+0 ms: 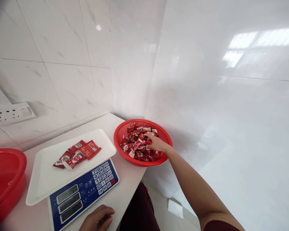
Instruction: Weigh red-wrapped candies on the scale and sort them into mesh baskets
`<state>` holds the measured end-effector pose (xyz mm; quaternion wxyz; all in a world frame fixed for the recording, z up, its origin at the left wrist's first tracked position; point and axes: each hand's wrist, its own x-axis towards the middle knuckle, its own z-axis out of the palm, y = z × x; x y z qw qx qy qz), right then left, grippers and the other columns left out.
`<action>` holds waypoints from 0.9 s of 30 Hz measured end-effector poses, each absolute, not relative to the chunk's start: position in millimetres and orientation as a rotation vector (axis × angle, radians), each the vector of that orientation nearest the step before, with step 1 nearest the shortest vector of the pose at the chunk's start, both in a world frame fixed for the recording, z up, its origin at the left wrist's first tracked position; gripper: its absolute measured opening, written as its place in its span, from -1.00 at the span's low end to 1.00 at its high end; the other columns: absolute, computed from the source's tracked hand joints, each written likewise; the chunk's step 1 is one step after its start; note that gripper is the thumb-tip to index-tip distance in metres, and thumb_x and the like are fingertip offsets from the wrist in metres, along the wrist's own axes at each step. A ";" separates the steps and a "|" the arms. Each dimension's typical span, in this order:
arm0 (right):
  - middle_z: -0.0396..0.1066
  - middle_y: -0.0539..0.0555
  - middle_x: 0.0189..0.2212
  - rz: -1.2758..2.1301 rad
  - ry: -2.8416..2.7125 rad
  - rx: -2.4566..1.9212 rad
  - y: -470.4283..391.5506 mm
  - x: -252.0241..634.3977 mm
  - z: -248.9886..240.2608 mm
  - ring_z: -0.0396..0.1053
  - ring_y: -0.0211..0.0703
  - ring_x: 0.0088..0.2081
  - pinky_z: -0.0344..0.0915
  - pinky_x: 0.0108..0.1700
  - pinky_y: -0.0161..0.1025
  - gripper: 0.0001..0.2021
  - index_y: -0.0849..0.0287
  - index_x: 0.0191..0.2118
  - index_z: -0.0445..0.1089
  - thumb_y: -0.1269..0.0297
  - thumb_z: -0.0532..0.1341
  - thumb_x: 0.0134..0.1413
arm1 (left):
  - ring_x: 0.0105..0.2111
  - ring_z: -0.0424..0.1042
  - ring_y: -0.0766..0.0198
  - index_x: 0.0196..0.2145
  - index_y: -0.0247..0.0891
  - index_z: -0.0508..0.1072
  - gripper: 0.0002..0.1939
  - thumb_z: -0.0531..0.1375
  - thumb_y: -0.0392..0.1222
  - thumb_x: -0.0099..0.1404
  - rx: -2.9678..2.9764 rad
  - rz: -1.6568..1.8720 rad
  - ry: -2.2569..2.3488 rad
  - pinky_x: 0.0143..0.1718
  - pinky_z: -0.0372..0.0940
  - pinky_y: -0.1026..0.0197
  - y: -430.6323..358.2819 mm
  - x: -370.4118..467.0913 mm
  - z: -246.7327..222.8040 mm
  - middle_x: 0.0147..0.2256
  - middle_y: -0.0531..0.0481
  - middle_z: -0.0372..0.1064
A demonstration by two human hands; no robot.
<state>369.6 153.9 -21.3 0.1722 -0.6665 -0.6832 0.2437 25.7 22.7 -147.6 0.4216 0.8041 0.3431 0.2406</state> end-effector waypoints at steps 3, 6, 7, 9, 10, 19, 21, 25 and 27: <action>0.28 0.09 0.01 0.729 -1.801 -1.665 150.5 361.4 -10.2 0.32 -0.14 -0.07 0.32 -0.16 -0.26 -0.40 0.09 0.17 0.10 0.26 0.21 -0.04 | -0.36 0.43 0.29 -0.22 -0.20 0.40 -0.82 0.03 -0.20 0.28 2.008 0.639 0.857 -0.31 0.31 0.36 21.4 25.4 -147.0 -0.33 -0.04 0.41; 0.39 0.05 -0.15 0.741 -1.608 -1.506 147.0 351.1 2.8 0.37 -0.15 -0.21 0.34 -0.19 -0.20 -0.53 0.10 0.03 0.28 0.22 0.23 -0.07 | -0.38 0.43 0.30 -0.23 -0.18 0.41 -0.83 0.04 -0.20 0.27 2.005 0.659 0.861 -0.32 0.31 0.36 21.1 25.6 -146.2 -0.35 -0.02 0.41; 0.41 0.04 -0.21 0.749 -1.573 -1.497 146.1 347.8 6.2 0.38 -0.17 -0.27 0.35 -0.20 -0.19 -0.56 0.12 0.00 0.30 0.21 0.22 -0.07 | -0.38 0.43 0.30 -0.23 -0.18 0.41 -0.83 0.04 -0.20 0.27 2.005 0.659 0.866 -0.33 0.31 0.36 21.1 25.7 -145.9 -0.36 -0.02 0.41; 0.43 0.04 -0.25 0.756 -1.540 -1.493 144.8 342.2 10.3 0.38 -0.18 -0.31 0.36 -0.22 -0.18 -0.60 0.15 -0.03 0.31 0.21 0.20 -0.06 | -0.37 0.43 0.29 -0.23 -0.18 0.41 -0.82 0.04 -0.21 0.27 2.008 0.639 0.877 -0.33 0.31 0.36 20.9 26.3 -144.9 -0.35 -0.03 0.40; 0.43 0.04 -0.23 0.738 -1.544 -1.499 144.3 340.2 10.7 0.38 -0.17 -0.29 0.36 -0.21 -0.18 -0.61 0.15 -0.04 0.32 0.21 0.19 -0.05 | -0.37 0.43 0.29 -0.23 -0.19 0.42 -0.81 0.04 -0.22 0.26 2.009 0.626 0.887 -0.34 0.31 0.36 20.5 26.7 -144.1 -0.35 -0.03 0.40; 0.41 0.06 -0.09 0.346 -1.764 -1.711 145.9 339.7 -9.6 0.36 0.05 -0.09 0.27 -0.05 -0.03 -0.69 0.05 -0.11 0.38 0.18 0.13 -0.02 | -0.39 0.43 0.27 -0.24 -0.26 0.47 -0.76 0.10 -0.34 0.13 1.947 0.621 0.988 -0.35 0.31 0.33 14.9 28.8 -131.4 -0.34 -0.08 0.43; 0.45 0.05 -0.15 0.340 -1.786 -1.754 145.9 340.9 -12.1 0.40 0.05 -0.17 0.31 -0.14 -0.03 -0.70 0.04 -0.12 0.38 0.15 0.11 0.00 | -0.39 0.43 0.27 -0.24 -0.26 0.48 -0.76 0.11 -0.34 0.12 1.942 0.612 1.007 -0.35 0.31 0.33 14.2 28.6 -129.6 -0.34 -0.08 0.44; 0.46 0.05 -0.18 0.286 -1.785 -1.792 143.8 337.6 -8.7 0.41 0.06 -0.22 0.33 -0.19 -0.01 -0.72 0.01 -0.15 0.41 0.14 0.13 0.00 | -0.37 0.42 0.28 -0.23 -0.24 0.48 -0.76 0.11 -0.33 0.14 1.928 0.600 1.024 -0.33 0.31 0.33 12.5 28.3 -127.2 -0.32 -0.07 0.43; 0.44 0.07 -0.14 0.353 -1.736 -1.744 141.7 327.7 -2.3 0.40 0.06 -0.18 0.32 -0.14 0.00 -0.72 0.02 -0.15 0.41 0.13 0.15 -0.02 | -0.37 0.42 0.28 -0.23 -0.23 0.48 -0.77 0.11 -0.32 0.15 1.913 0.597 1.023 -0.32 0.31 0.32 11.9 28.4 -126.0 -0.32 -0.06 0.43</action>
